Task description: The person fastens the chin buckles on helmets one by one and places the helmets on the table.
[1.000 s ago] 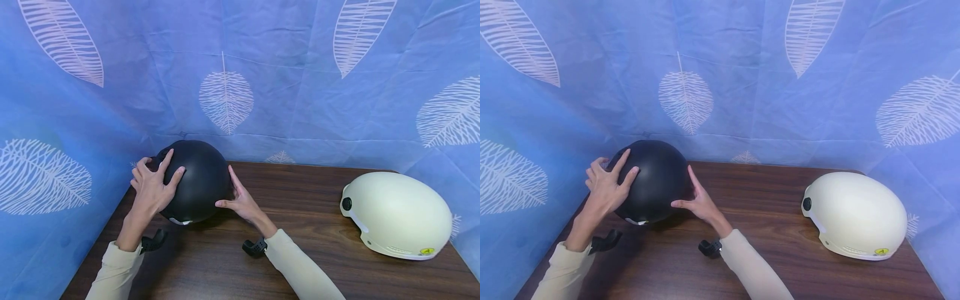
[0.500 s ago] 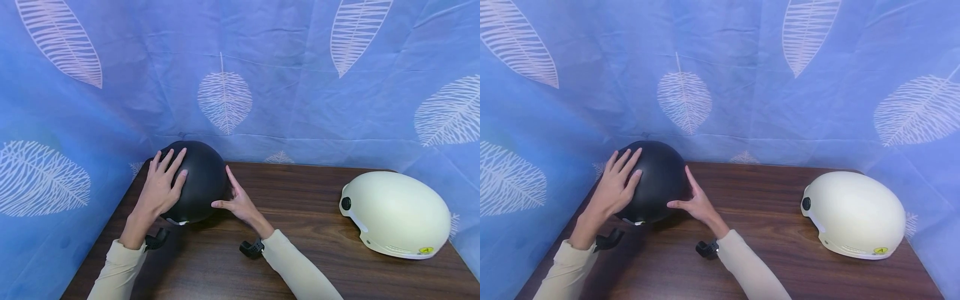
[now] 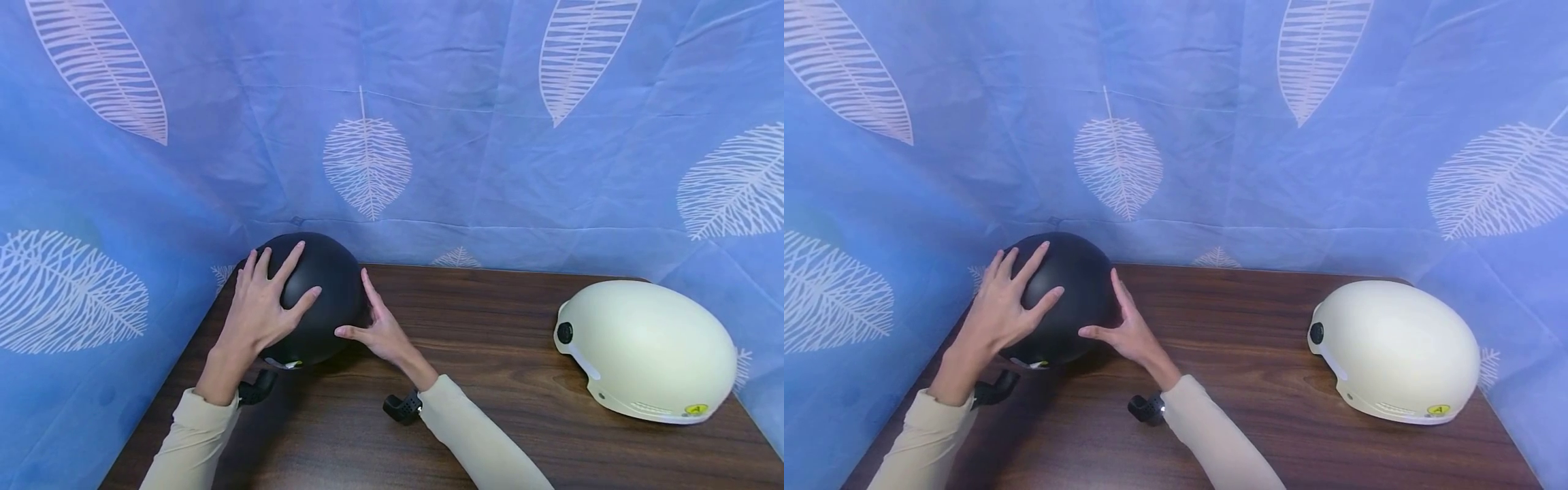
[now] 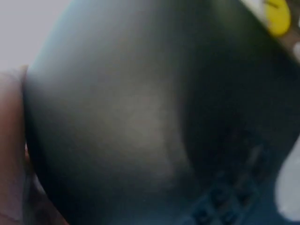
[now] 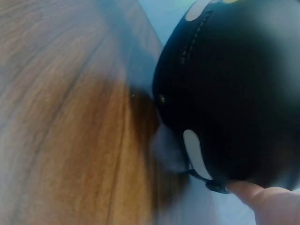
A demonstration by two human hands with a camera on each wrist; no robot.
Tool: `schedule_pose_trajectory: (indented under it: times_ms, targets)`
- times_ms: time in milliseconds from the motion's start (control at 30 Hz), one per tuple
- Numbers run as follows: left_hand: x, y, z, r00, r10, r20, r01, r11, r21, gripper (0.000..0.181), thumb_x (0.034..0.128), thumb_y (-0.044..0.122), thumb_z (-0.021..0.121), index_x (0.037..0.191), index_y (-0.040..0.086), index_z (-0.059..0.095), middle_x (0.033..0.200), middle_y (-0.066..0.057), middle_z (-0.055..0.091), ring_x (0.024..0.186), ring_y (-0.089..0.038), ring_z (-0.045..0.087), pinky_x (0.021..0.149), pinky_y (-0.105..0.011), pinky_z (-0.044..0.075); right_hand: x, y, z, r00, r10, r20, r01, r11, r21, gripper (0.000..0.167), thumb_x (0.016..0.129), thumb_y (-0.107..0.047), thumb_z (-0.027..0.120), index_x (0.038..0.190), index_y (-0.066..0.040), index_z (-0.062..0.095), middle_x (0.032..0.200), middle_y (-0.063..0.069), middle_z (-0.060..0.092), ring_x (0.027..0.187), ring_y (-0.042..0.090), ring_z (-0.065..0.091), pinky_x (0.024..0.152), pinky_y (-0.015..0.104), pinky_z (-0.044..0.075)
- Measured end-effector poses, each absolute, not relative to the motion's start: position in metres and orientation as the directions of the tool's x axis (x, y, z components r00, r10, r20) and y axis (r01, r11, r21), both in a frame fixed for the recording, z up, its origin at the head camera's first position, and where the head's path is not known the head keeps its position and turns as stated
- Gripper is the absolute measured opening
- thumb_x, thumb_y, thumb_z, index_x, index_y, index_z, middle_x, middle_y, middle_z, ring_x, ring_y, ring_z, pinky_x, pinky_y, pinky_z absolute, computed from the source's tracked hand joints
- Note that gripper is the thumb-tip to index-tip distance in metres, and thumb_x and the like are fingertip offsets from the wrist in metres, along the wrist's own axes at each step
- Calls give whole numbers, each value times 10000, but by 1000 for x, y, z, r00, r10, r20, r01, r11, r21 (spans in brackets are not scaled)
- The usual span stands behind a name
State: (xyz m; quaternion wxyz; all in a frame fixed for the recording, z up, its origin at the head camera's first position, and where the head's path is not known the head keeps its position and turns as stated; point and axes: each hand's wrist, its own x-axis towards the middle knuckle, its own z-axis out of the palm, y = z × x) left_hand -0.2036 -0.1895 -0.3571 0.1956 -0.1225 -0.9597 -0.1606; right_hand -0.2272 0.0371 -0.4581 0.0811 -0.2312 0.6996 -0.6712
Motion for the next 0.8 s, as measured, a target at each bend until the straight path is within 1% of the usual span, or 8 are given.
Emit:
schedule_pose_trajectory:
  times_ms: [67, 167, 267, 333, 400, 567, 700, 800]
  targets:
    - [-204, -191, -356, -892, 179, 416, 298, 923, 244, 787, 894, 582, 581, 1573, 339, 268, 1515, -341, 317, 1412, -579, 213, 1071, -750, 200, -226, 37, -456, -883, -428, 195, -226, 23, -974, 1076, 787, -478, 797, 1548, -508, 37, 1629, -232, 13, 1518, 212, 161, 1100, 482, 382]
    - [-205, -194, -356, -898, 174, 405, 292, 923, 251, 757, 908, 579, 568, 1567, 330, 291, 1519, -335, 316, 1414, -573, 215, 1062, -754, 212, -225, 36, -454, -893, -413, 180, -236, 89, -968, 1071, 764, -558, 783, 1541, -526, 46, 1621, -255, 34, 1522, 161, 121, 1158, 513, 280]
    - [-206, -198, -358, -908, 160, 386, 282, 917, 283, 747, 924, 583, 549, 1572, 326, 280, 1531, -325, 304, 1427, -556, 204, 1048, -767, 212, -223, 34, -449, -900, -399, 177, -250, 138, -958, 1068, 760, -596, 768, 1541, -523, 44, 1636, -208, 24, 1529, 152, 61, 1184, 549, 189]
    - [-207, -201, -360, -913, 148, 381, 276, 911, 307, 746, 933, 581, 537, 1578, 327, 259, 1534, -320, 302, 1430, -546, 205, 1029, -781, 219, -222, 32, -446, -905, -389, 174, -255, 168, -952, 1060, 757, -621, 756, 1540, -529, 47, 1647, -168, 13, 1534, 180, 38, 1178, 570, 186]
    - [-207, -205, -363, -915, 132, 381, 269, 903, 334, 746, 942, 576, 525, 1584, 333, 233, 1540, -314, 299, 1432, -538, 210, 1013, -794, 218, -221, 30, -441, -910, -376, 172, -259, 194, -946, 1050, 750, -645, 746, 1536, -539, 58, 1657, -119, 4, 1536, 235, 35, 1162, 608, 192]
    - [-206, -216, -375, -915, 82, 394, 257, 873, 416, 754, 941, 561, 540, 1586, 351, 210, 1547, -297, 299, 1422, -532, 240, 1016, -798, 205, -219, 24, -431, -924, -353, 150, -256, 277, -926, 1022, 719, -716, 721, 1509, -590, 85, 1671, -25, -2, 1522, 362, 76, 1106, 711, 185]
    - [-207, -224, -383, -921, 51, 385, 245, 846, 474, 766, 937, 557, 555, 1586, 364, 198, 1545, -287, 302, 1391, -538, 288, 1023, -783, 224, -218, 17, -425, -928, -346, 136, -248, 302, -920, 1011, 715, -726, 716, 1499, -606, 89, 1672, -13, -5, 1517, 374, 88, 1100, 718, 187]
    - [-207, -230, -388, -929, 31, 369, 232, 826, 514, 761, 948, 545, 549, 1589, 364, 180, 1548, -279, 303, 1375, -539, 311, 1022, -777, 235, -217, 12, -423, -929, -344, 134, -246, 307, -919, 1008, 723, -731, 708, 1509, -588, 93, 1671, -26, -16, 1518, 374, 81, 1100, 719, 189]
